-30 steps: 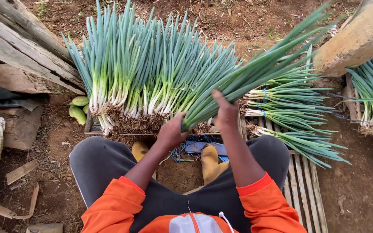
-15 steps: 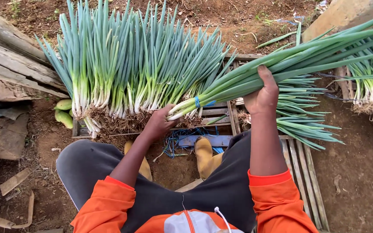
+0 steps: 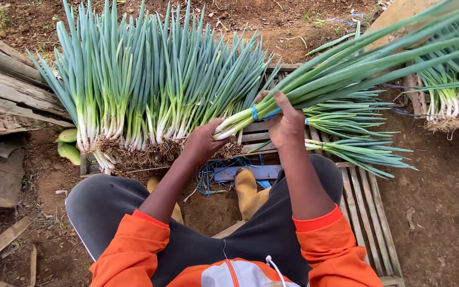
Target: The person gathers bunches of green onions and ties them together using blue plastic ties. They secure the bundles and place them on a wooden pallet next to other finished bunches.
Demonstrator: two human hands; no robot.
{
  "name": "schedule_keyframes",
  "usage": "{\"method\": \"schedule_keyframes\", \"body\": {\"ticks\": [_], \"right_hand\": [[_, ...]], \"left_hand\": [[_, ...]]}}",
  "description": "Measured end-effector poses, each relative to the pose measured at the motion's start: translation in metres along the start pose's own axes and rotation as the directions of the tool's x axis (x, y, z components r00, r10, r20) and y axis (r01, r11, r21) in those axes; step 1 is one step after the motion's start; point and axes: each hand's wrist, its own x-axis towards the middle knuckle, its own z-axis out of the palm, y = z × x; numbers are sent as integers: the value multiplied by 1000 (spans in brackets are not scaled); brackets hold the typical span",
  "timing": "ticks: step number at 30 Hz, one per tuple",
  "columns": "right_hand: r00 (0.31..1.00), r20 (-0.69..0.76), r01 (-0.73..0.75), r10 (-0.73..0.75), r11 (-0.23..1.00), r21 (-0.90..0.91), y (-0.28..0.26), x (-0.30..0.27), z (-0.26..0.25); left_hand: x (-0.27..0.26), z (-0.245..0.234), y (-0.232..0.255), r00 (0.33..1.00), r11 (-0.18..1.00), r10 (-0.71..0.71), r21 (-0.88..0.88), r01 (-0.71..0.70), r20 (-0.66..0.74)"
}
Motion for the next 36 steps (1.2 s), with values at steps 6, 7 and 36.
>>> {"method": "schedule_keyframes", "body": {"ticks": [6,7,36], "right_hand": [[997,-70,-16,16,1000,1,-40,21,-29],[997,-75,-18,19,1000,4,-48,28,-36],[767,-631,-53,119,991,123,22,193,-417]], "left_hand": [[-15,-10,18,993,993,-61,106,51,98],[-16,-9,5,993,993,-65,108,54,102],[-17,-21,-17,962,951,-241,232,207,131]]}}
